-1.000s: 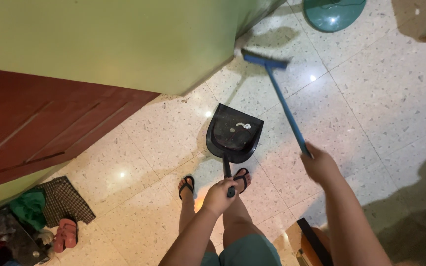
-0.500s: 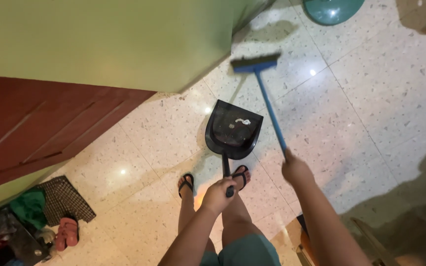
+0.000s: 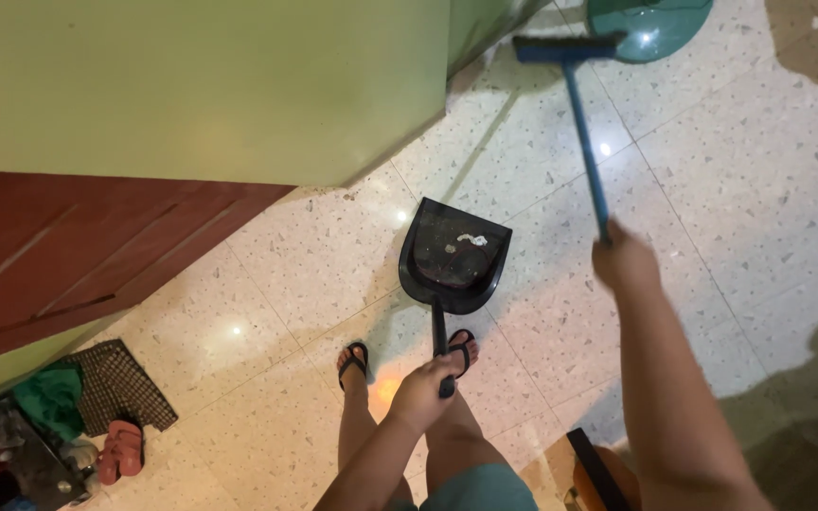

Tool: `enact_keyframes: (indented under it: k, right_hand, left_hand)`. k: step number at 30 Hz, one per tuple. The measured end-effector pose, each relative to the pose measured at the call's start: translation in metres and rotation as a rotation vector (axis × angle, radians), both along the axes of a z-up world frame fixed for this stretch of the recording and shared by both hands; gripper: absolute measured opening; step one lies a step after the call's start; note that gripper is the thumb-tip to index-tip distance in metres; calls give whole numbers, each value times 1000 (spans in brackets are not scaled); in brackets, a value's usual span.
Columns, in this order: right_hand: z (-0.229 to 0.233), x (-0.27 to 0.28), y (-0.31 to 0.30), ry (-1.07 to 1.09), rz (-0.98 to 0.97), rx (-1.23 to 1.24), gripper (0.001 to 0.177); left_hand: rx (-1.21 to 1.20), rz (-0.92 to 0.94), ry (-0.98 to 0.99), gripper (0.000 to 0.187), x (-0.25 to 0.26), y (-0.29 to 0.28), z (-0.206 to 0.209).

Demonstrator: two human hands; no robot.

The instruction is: The person sweeps debris from a tiled floor into a dustpan using a broom, moving across the room near a dining table and a staircase to collect dust.

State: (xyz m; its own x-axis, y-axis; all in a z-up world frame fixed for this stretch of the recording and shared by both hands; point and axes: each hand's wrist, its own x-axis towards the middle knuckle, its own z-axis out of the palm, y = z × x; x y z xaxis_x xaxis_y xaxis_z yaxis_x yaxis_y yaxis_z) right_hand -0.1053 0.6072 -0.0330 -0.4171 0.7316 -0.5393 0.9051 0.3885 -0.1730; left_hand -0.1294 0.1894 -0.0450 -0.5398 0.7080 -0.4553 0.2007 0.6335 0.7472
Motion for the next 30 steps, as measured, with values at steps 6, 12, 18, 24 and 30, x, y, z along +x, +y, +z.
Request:
enact_keyframes:
  k: [6, 12, 18, 24, 30]
  right_hand:
    - [-30, -74, 77, -100, 42, 14, 54]
    - [-77, -30, 76, -182, -22, -60, 65]
    - [-101, 36, -42, -124, 31, -159, 57]
    - [20, 117, -164, -279, 68, -353, 68]
    - [137, 126, -172, -214, -164, -407, 54]
  left_hand:
    - [3, -48, -53, 39, -3, -1, 4]
    - [-22, -30, -56, 31, -3, 6, 15]
    - [-37, 36, -22, 22, 3, 1, 12]
    - [-17, 28, 27, 25, -10, -6, 14]
    - [54, 33, 56, 23, -15, -28, 15]
